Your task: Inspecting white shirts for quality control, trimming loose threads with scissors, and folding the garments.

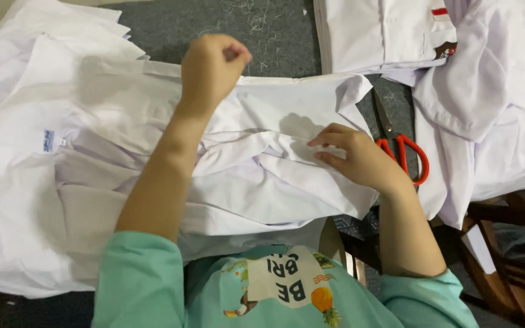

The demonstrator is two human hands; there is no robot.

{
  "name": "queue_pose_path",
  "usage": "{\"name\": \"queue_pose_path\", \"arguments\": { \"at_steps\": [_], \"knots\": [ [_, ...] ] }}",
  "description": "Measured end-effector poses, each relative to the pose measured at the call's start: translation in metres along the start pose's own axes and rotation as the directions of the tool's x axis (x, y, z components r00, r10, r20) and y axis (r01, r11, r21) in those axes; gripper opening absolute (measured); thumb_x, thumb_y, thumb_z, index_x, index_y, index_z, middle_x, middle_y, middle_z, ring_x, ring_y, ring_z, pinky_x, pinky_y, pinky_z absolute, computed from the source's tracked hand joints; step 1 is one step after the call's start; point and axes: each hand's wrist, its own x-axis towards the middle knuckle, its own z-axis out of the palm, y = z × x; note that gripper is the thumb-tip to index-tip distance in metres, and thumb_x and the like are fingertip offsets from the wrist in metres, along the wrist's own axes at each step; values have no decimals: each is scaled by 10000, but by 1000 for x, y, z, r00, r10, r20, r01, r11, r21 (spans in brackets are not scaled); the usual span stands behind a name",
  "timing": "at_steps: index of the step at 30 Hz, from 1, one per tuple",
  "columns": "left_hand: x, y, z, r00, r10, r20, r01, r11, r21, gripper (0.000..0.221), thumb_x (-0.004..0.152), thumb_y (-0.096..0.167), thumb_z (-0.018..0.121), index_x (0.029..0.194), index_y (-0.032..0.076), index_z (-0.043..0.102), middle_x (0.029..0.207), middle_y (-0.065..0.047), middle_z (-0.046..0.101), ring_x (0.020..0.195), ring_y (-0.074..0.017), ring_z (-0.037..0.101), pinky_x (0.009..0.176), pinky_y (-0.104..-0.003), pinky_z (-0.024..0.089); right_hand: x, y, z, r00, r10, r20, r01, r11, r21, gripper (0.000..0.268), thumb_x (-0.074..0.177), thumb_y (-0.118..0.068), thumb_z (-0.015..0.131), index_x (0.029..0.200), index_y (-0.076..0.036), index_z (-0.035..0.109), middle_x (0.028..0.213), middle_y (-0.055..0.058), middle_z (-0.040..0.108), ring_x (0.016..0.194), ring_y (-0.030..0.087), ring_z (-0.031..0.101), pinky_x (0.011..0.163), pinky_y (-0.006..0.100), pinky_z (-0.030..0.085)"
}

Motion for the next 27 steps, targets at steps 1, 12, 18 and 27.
{"name": "queue_pose_path", "arguments": {
  "at_steps": [1, 12, 18, 27],
  "knots": [
    [20, -11, 5, 995, -94, 41, 91, 993, 71, 68, 863, 255, 771, 814, 256, 818, 741, 72, 772, 702, -131, 707, 589, -351, 525, 8, 1, 7, 999, 42, 31, -41, 999, -26, 230, 951, -135, 682, 1169, -89, 737, 1156, 57, 672, 1006, 201, 702, 904, 333, 540],
    [96, -106, 47, 887, -327, 327, 362, 931, -51, 747, 860, -189, 389, 1508, 159, 518, 1560, -164, 461, 1386, -346, 511, 918, -402, 536, 37, 28, 44, 998, 32, 48, -31, 999, -23, 436, 864, -105, 725, 1290, -43, 655, 1255, 112, 586, 1093, 312, 653, 953, 390, 496],
    [50, -96, 30, 945, -215, 247, 224, 975, -8, 616, 872, -154, 424, 1442, 45, 545, 1483, -144, 430, 1376, -337, 414, 1092, -418, 430, 35, 23, 33, 986, 88, 142, -82, 996, -42, 474, 865, -109, 739, 1326, -114, 629, 1253, 56, 629, 1156, 250, 656, 943, 369, 524],
    [-116, 31, 55, 822, 367, 436, -332, 930, -158, 420, 839, 131, 740, 1239, 50, 639, 1106, -130, 660, 1108, -365, 613, 880, -523, 543, 33, 60, 42, 997, 59, 46, -63, 994, 94, 395, 815, -40, 790, 1195, -73, 685, 1011, 171, 713, 1038, 334, 697, 890, 448, 556]
  ]
}}
